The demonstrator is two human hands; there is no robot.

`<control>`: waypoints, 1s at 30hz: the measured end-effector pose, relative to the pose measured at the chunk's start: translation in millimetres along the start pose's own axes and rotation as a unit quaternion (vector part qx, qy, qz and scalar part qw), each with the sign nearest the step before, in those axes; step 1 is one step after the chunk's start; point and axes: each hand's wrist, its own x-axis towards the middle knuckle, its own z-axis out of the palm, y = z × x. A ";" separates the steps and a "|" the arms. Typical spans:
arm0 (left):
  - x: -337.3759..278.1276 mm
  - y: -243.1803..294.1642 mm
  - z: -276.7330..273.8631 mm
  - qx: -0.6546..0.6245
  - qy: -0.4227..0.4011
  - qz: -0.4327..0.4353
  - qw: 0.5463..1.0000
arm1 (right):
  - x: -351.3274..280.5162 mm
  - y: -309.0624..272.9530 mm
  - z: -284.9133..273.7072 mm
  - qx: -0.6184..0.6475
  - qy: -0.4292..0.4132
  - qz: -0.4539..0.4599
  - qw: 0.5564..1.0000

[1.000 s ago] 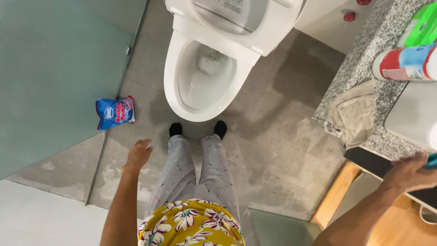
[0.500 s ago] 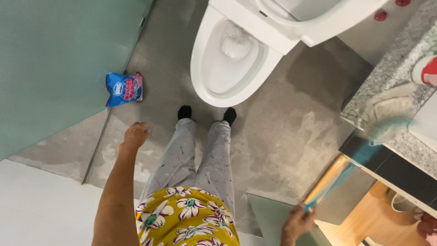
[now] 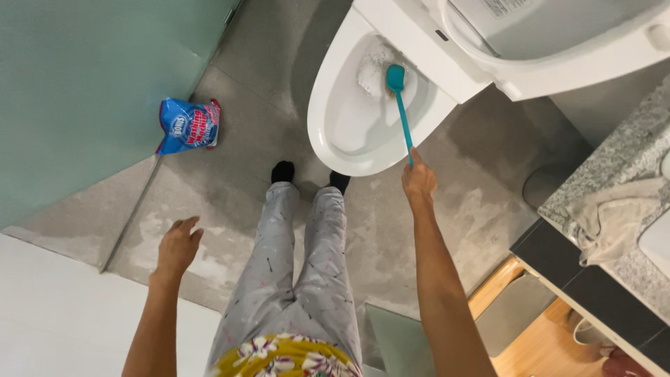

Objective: The person scrubs the inside of a toilet bowl using a blue toilet brush and a green scrubbing pad. They then flush the toilet and wipe the toilet seat with a cloth.

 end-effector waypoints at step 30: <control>-69.1 53.3 88.0 -0.049 -0.011 -0.092 0.994 | 47.9 34.2 4.3 -0.178 -0.044 -0.069 0.981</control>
